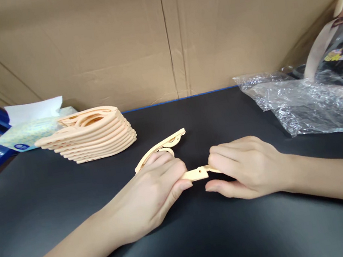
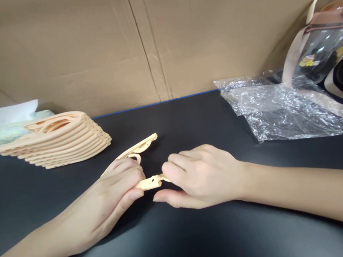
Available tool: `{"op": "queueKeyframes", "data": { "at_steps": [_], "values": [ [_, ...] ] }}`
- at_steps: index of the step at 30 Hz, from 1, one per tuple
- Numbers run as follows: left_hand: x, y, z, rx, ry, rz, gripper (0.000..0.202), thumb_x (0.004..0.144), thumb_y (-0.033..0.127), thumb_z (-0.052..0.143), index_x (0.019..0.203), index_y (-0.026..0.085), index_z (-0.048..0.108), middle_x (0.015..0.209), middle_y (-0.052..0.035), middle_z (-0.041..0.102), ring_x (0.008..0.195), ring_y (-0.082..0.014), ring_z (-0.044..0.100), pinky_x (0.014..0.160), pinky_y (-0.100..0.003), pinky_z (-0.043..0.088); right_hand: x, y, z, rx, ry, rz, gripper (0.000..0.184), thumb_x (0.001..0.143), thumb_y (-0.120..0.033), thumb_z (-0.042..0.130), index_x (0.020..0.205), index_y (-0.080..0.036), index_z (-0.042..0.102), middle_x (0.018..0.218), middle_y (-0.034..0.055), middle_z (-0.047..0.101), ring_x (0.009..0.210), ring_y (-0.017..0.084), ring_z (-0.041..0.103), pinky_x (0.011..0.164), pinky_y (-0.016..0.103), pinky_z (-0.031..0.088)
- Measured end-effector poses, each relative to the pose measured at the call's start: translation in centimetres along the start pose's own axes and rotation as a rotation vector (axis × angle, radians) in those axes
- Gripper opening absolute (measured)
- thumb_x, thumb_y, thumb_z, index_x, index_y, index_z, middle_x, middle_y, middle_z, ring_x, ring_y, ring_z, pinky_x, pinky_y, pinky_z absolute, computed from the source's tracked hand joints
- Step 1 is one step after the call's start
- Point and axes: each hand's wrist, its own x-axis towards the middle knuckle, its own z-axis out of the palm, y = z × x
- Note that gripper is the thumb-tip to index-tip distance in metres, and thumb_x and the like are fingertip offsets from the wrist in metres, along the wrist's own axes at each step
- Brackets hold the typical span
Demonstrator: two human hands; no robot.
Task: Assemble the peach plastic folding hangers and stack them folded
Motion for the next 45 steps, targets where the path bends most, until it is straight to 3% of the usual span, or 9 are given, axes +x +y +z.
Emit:
{"op": "queueKeyframes", "data": {
  "at_steps": [14, 45],
  "values": [
    [0.06, 0.23, -0.18, 0.006, -0.024, 0.036, 0.026, 0.105, 0.026, 0.029, 0.083, 0.020, 0.041, 0.080, 0.0003, 0.043, 0.075, -0.0190, 0.037, 0.076, -0.033, 0.031, 0.25, -0.21, -0.40, -0.191, 0.036, -0.076, 0.047, 0.104, -0.034, 0.034, 0.062, -0.020, 0.051, 0.053, -0.0031, 0.048, 0.046, 0.013, 0.039, 0.049, 0.027, 0.029],
    [0.23, 0.22, -0.17, 0.084, -0.060, 0.078, 0.029, 0.105, 0.029, 0.027, 0.082, 0.021, 0.043, 0.080, -0.0025, 0.050, 0.077, -0.0206, 0.039, 0.079, -0.037, 0.034, 0.34, -0.41, -0.31, -0.208, 0.022, -0.149, 0.038, 0.096, -0.027, 0.043, 0.059, -0.021, 0.049, 0.052, -0.0038, 0.043, 0.047, 0.013, 0.037, 0.046, 0.028, 0.029]
  ]
}}
